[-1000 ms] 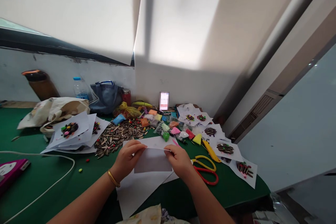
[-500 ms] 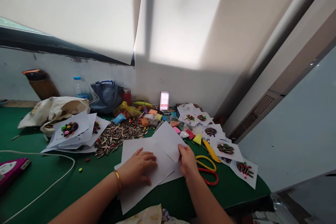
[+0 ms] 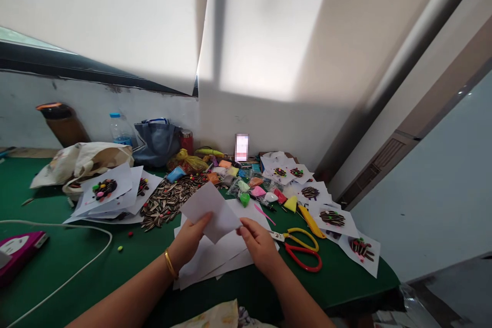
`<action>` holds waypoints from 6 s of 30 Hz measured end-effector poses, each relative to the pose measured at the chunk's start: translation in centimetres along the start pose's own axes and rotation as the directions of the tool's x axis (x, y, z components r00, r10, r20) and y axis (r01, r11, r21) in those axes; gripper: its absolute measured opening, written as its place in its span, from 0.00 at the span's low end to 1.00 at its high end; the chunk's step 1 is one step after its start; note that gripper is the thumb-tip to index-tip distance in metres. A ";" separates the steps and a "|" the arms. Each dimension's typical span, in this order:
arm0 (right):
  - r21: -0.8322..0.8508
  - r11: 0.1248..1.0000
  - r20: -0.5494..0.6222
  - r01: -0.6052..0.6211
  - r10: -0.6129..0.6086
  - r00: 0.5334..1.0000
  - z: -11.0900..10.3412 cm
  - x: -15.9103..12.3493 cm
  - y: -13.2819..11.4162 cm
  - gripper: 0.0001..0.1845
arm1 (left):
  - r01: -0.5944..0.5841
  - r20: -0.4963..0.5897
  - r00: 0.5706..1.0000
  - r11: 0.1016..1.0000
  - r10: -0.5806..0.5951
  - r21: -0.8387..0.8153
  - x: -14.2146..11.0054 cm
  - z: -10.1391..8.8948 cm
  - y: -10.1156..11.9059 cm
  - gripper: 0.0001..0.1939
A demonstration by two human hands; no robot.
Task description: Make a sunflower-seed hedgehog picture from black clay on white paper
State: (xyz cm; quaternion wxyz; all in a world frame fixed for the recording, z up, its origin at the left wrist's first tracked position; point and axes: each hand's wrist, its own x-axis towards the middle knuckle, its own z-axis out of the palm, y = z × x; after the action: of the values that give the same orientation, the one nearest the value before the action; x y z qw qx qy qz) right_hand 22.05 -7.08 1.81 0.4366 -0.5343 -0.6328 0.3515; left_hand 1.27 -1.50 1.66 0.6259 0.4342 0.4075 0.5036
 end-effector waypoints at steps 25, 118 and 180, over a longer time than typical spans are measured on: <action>-0.758 0.639 0.169 -0.129 0.383 0.908 -15.0 -4.5 4.6 0.39 | 0.181 -0.064 0.966 0.831 -0.250 -0.526 1.7 -1.4 2.8 0.16; 0.804 0.206 0.544 -0.558 0.123 0.830 3.1 -4.3 -2.9 0.32 | -0.108 -0.187 0.982 0.919 0.039 -0.379 1.8 -1.4 2.8 0.25; 0.902 0.105 0.418 -0.420 0.039 0.908 4.1 -3.4 -2.1 0.30 | -0.001 0.062 0.998 0.979 0.014 -0.206 0.5 -0.4 1.3 0.25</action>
State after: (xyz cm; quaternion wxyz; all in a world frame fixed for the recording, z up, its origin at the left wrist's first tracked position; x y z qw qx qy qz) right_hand 17.64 -10.69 1.60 0.5176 -0.1538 -0.2126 0.8144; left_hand 0.60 -0.78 2.76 0.6781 0.3845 0.3315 0.5314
